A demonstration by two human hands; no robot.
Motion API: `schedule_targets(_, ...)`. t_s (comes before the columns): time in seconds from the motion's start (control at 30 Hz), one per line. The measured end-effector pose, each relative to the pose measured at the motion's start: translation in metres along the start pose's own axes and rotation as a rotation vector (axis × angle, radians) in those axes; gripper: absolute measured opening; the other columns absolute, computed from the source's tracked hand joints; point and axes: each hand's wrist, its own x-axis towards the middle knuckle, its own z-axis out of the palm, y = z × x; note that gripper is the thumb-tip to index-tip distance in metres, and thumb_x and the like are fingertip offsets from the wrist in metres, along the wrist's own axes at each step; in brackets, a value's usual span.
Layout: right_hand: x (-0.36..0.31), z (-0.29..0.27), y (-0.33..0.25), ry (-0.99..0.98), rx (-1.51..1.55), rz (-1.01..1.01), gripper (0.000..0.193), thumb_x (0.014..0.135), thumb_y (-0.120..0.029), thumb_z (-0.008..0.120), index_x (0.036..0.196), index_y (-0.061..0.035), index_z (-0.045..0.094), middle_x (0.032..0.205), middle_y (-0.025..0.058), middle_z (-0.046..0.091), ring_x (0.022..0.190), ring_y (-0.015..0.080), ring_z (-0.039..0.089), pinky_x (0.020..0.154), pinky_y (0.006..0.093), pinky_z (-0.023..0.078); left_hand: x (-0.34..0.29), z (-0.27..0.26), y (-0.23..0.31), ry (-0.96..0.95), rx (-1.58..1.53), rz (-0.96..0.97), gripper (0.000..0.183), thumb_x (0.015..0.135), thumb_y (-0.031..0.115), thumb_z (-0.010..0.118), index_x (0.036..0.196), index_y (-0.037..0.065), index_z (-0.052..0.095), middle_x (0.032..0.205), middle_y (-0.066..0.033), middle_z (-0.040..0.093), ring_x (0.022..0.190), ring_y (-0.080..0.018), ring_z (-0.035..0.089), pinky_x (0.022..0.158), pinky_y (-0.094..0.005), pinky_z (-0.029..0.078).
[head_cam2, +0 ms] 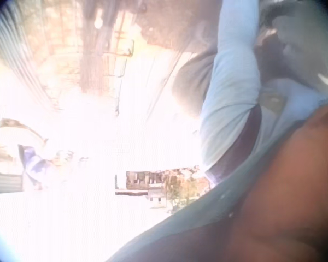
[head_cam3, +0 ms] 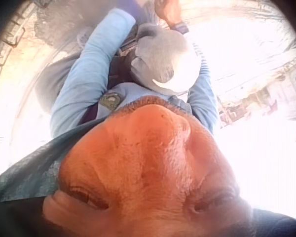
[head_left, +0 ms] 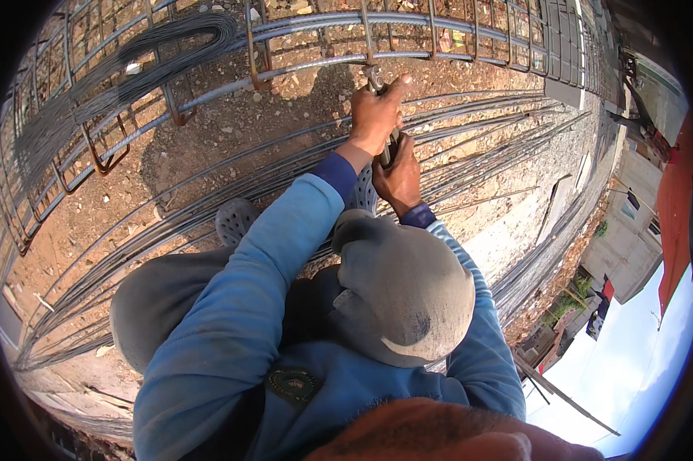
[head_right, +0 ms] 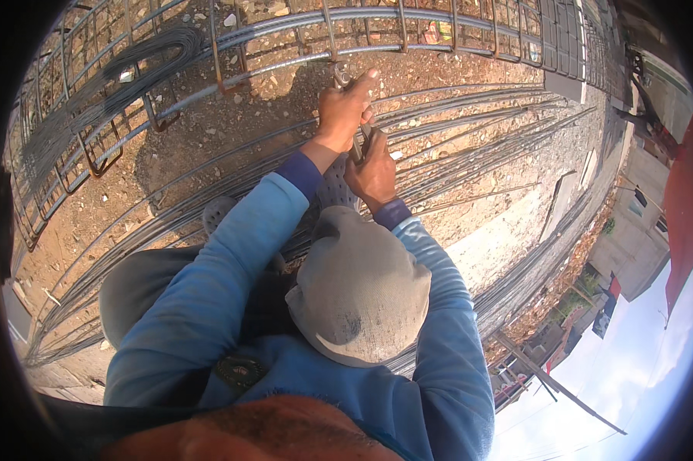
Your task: The person secures reinforcement bars by hand and using a tool to twist and cut wire ties.
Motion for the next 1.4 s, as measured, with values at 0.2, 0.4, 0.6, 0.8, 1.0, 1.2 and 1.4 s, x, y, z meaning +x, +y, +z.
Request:
schedule_targets(0.2,0.013,-0.044,0.008,-0.748,0.968,0.315,0.031,0.076,-0.007,0.065,0.103,-0.0029,0.048,0.083,0.0041,0.051,0.078,0.0132,0.049,0.069,0.0297,0.044,0.008,-0.030,-0.004,-0.617,-0.351,-0.029,0.036,0.087,0.037,0.063,0.099,0.003,0.063,0.093,-0.0141,0.065,0.085,-0.0203,0.065,0.074,-0.0337,0.054)
schedule_targets(0.4,0.015,0.046,0.023,-0.255,0.710,-0.088,0.034,0.081,-0.010,0.067,0.108,-0.0021,0.048,0.084,0.0021,0.054,0.074,0.0128,0.052,0.070,0.0307,0.045,0.032,-0.058,-0.009,-0.607,-0.214,-0.099,0.053,0.084,0.033,0.063,0.125,0.001,0.050,0.113,-0.0166,0.062,0.108,-0.0275,0.060,0.092,-0.0359,0.049)
schedule_targets(0.6,0.022,-0.023,0.032,-0.858,1.119,0.247,0.025,0.088,-0.020,0.063,0.105,-0.0041,0.054,0.087,0.0047,0.059,0.076,0.0139,0.057,0.068,0.0294,0.047,0.012,-0.050,-0.008,-0.729,-0.282,-0.169,0.052,0.085,0.035,0.066,0.122,0.001,0.052,0.103,-0.0164,0.065,0.103,-0.0317,0.061,0.095,-0.0421,0.048)
schedule_targets(0.8,0.039,-0.060,0.019,-1.061,1.310,0.609,0.020,0.090,-0.021,0.063,0.098,-0.0047,0.054,0.078,0.0034,0.055,0.070,0.0144,0.055,0.060,0.0316,0.047,-0.006,-0.022,-0.002,-0.337,-0.229,-0.111,0.034,0.090,0.035,0.063,0.097,0.003,0.060,0.066,-0.0022,0.055,0.069,-0.0189,0.060,0.069,-0.0385,0.051)
schedule_targets(1.0,0.020,-0.029,0.009,-1.191,1.436,0.679,0.016,0.086,-0.016,0.066,0.088,-0.0037,0.057,0.063,0.0029,0.052,0.051,0.0145,0.050,0.047,0.0285,0.041,-0.017,-0.028,0.010,-0.423,-0.308,-0.186,0.032,0.095,0.040,0.054,0.083,0.011,0.055,0.059,0.0044,0.044,0.053,-0.0123,0.051,0.056,-0.0346,0.049)
schedule_targets(1.2,0.017,-0.030,0.010,-0.947,1.185,0.529,0.012,0.086,-0.011,0.062,0.082,-0.0049,0.053,0.058,-0.0004,0.045,0.047,0.0106,0.043,0.046,0.0264,0.036,-0.029,-0.001,0.008,-0.154,0.054,-0.030,0.035,0.096,0.041,0.051,0.083,0.009,0.056,0.058,0.0016,0.048,0.052,-0.0119,0.054,0.049,-0.0308,0.048)
schedule_targets(1.4,0.009,-0.033,0.023,-0.503,0.986,0.284,0.018,0.094,-0.018,0.055,0.086,-0.0024,0.054,0.062,0.0023,0.052,0.052,0.0099,0.047,0.050,0.0264,0.040,-0.032,0.022,0.000,0.084,0.355,0.593,0.034,0.098,0.035,0.046,0.093,0.003,0.055,0.061,-0.0089,0.057,0.057,-0.0205,0.060,0.053,-0.0334,0.047)
